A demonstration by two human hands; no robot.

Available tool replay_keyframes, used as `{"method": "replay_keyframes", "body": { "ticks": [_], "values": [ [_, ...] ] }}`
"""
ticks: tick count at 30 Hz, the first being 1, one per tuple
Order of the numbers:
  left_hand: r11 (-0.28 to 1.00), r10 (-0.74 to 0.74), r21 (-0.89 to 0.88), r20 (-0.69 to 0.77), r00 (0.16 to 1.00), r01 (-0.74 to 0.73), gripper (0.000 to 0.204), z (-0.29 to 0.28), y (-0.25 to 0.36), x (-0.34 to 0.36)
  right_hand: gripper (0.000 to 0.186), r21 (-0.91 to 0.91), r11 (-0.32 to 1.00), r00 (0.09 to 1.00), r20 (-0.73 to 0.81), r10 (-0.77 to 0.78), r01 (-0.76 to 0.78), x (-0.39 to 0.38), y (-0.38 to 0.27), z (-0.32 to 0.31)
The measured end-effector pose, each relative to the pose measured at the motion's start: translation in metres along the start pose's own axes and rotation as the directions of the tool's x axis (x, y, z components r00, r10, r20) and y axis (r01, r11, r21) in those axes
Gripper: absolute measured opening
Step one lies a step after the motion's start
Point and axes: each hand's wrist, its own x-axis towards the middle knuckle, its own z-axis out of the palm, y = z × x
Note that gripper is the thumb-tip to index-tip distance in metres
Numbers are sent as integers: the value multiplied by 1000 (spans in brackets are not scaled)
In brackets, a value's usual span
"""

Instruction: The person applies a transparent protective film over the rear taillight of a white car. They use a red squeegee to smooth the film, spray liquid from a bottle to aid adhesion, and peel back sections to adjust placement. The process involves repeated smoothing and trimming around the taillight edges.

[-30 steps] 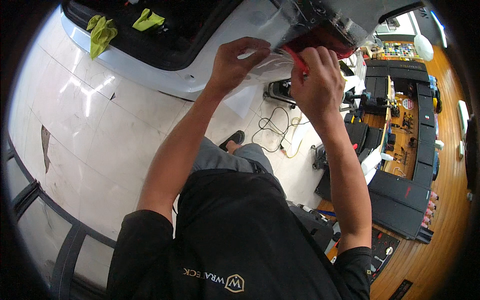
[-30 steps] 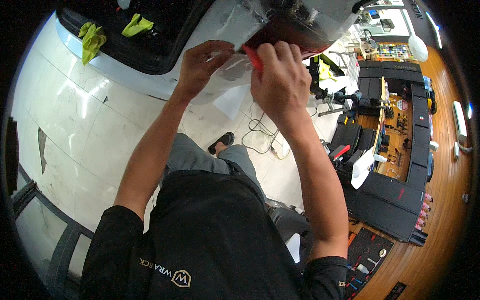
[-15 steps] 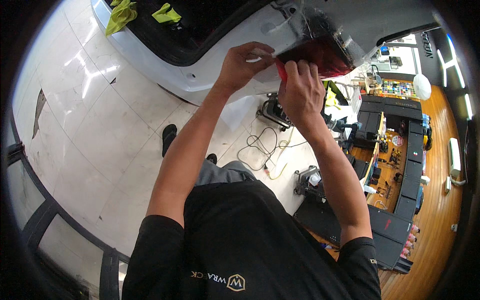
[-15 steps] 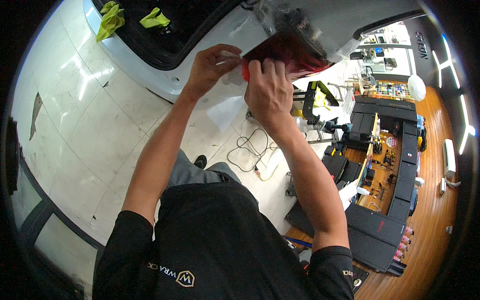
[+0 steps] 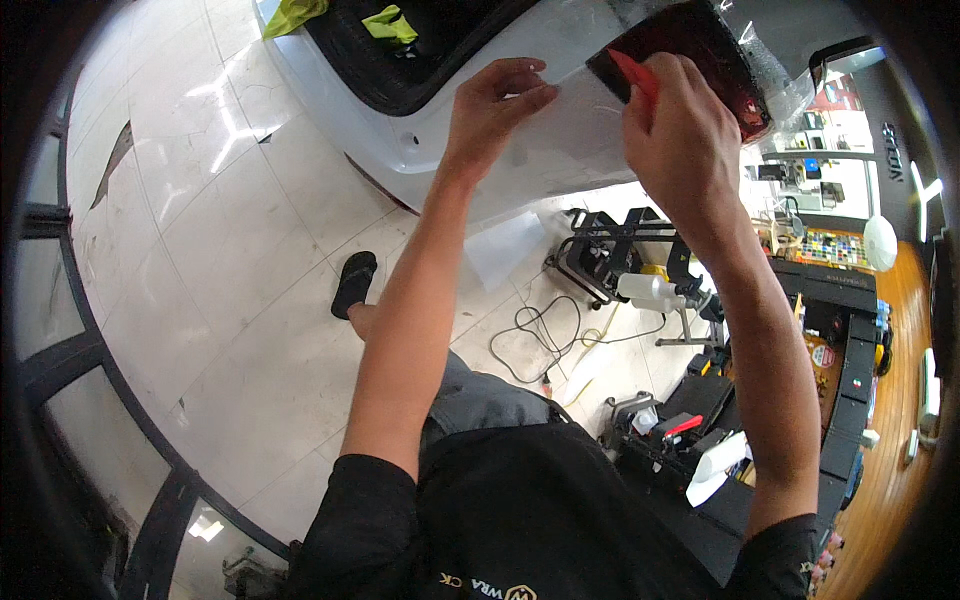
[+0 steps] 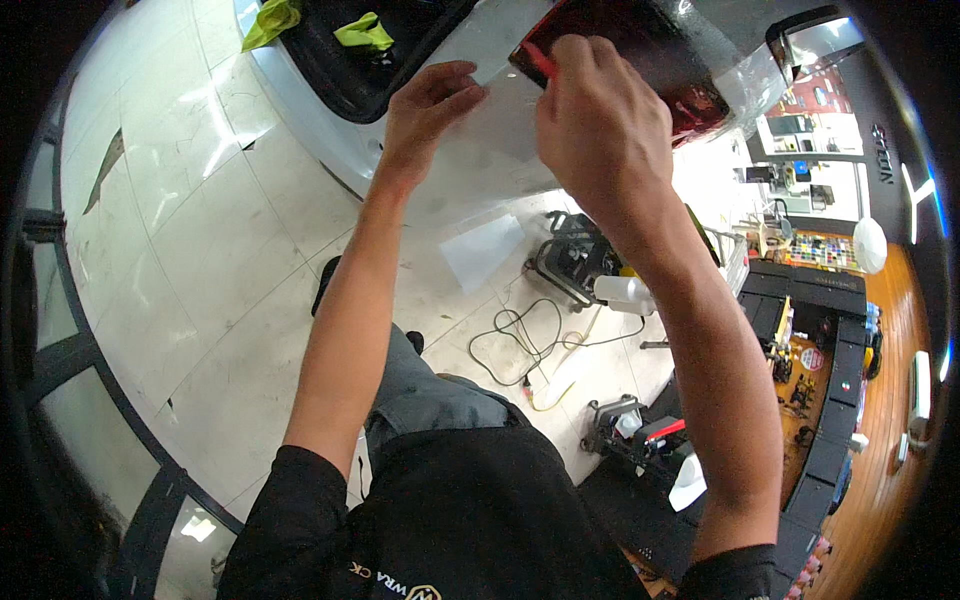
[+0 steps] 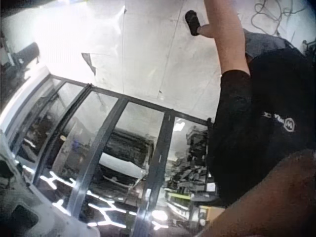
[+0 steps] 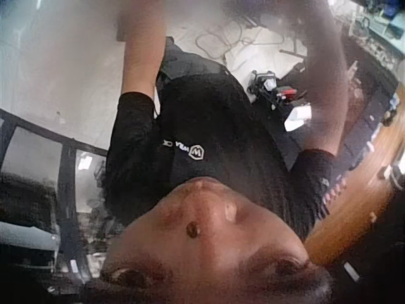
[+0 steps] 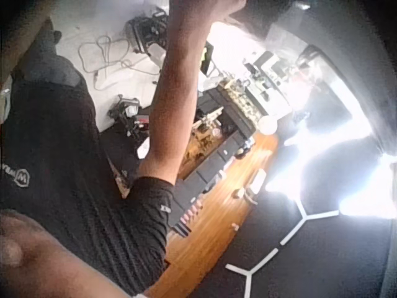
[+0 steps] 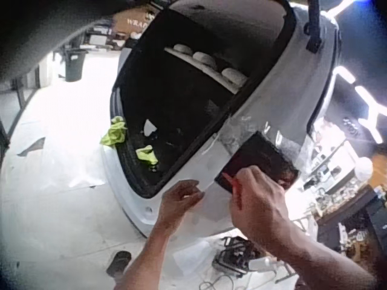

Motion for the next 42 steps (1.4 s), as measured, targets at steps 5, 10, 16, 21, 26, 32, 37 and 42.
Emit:
{"method": "replay_keyframes", "body": {
  "ticks": [5, 10, 16, 21, 26, 32, 37, 42],
  "values": [
    [999, 35, 24, -4, 999, -35, 31, 10, -15, 3, 16, -181, 983, 990, 135, 34, -9, 5, -21, 28],
    [994, 59, 98, -24, 998, -57, 43, 6, -11, 4, 20, 213, 963, 985, -19, 172, -164, -15, 6, 8],
    [984, 140, 116, -60, 988, -132, 60, 22, 6, 13, 20, 618, 588, 796, 104, 596, -522, -72, 12, -8],
    [847, 411, 485, -333, 849, -220, 43, 74, 40, 23, 19, 744, 318, 685, 248, 684, -587, -130, -28, 19],
    [929, 178, 356, -191, 965, -101, 36, 58, 72, 39, 20, 777, 168, 613, 323, 721, -607, -132, -54, 33],
    [789, 30, 584, 272, 962, -190, 49, 4, 33, 47, 22, 834, 136, 611, 271, 744, -535, -81, -27, 35],
    [863, -180, 502, 197, 964, 59, 30, -8, 26, 39, 27, 701, 496, 806, 191, 561, -512, -82, -63, 23],
    [878, -131, 478, 213, 968, 13, 20, -21, 26, 20, 38, 870, 469, 979, 68, 190, -152, -37, -98, -29]
  ]
}}
